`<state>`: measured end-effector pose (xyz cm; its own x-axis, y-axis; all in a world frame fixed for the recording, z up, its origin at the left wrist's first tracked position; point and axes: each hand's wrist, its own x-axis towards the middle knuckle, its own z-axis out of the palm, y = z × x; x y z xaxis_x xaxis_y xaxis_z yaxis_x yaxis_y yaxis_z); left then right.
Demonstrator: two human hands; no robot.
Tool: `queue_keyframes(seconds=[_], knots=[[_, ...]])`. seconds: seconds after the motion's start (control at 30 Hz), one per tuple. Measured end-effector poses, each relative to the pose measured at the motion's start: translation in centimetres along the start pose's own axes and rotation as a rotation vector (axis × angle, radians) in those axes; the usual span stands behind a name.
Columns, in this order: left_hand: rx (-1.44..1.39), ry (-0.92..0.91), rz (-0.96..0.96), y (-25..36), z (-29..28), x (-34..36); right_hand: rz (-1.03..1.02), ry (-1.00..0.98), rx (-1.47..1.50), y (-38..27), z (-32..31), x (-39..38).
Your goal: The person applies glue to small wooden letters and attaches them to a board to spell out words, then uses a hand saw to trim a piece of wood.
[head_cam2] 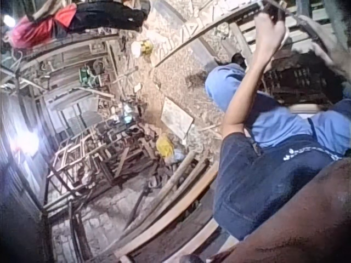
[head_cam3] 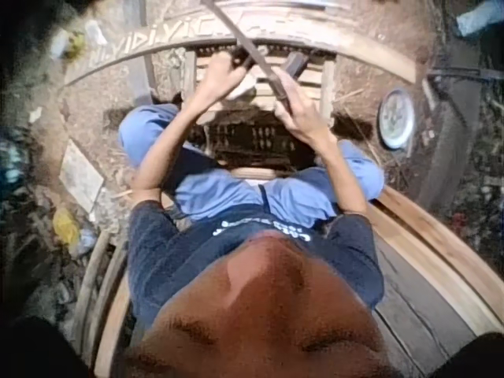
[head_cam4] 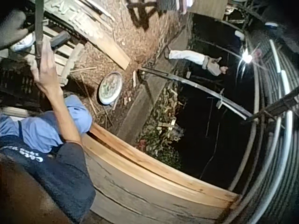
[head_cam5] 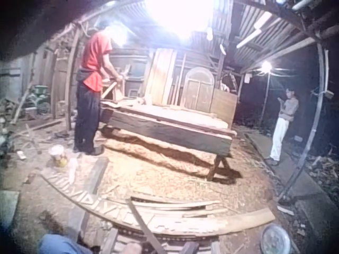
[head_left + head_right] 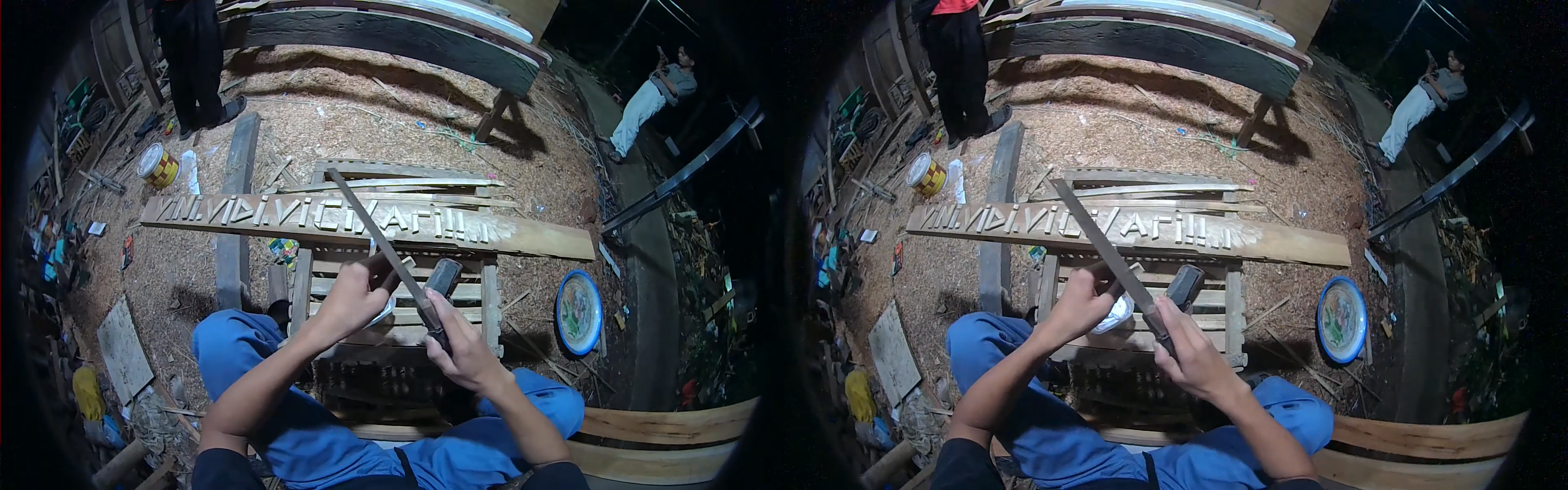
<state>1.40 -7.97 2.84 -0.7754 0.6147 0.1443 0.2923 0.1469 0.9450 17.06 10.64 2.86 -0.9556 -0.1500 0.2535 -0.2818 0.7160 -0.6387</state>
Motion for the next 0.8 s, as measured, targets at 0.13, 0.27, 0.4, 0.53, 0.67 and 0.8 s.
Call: queue_keyframes(seconds=[0.13, 0.27, 0.4, 0.53, 0.67, 0.8], knots=[[0.106, -0.007, -0.093, 0.8, -0.7, 0.0, 0.023, 0.033, -0.027, -1.6, 0.0, 1.2], [0.104, 0.117, -0.006, 0.3, -0.5, 0.3, 0.039, 0.055, -0.023, -2.2, 0.0, 1.9], [0.054, 0.136, -0.031, -0.2, -0.4, 0.6, 0.025, 0.080, -0.010, -1.1, 0.4, 2.3], [0.058, 0.157, 0.036, -0.8, 0.2, 0.8, 0.054, 0.094, 0.000, -0.9, 0.4, 2.3], [0.028, 0.181, 0.036, 0.3, 0.4, 0.9, 0.079, 0.156, 0.051, -0.9, 0.8, 2.9], [-0.005, 0.189, -0.022, 1.5, 0.0, 0.9, -0.001, 0.233, 0.032, -1.1, 0.7, 3.7]])
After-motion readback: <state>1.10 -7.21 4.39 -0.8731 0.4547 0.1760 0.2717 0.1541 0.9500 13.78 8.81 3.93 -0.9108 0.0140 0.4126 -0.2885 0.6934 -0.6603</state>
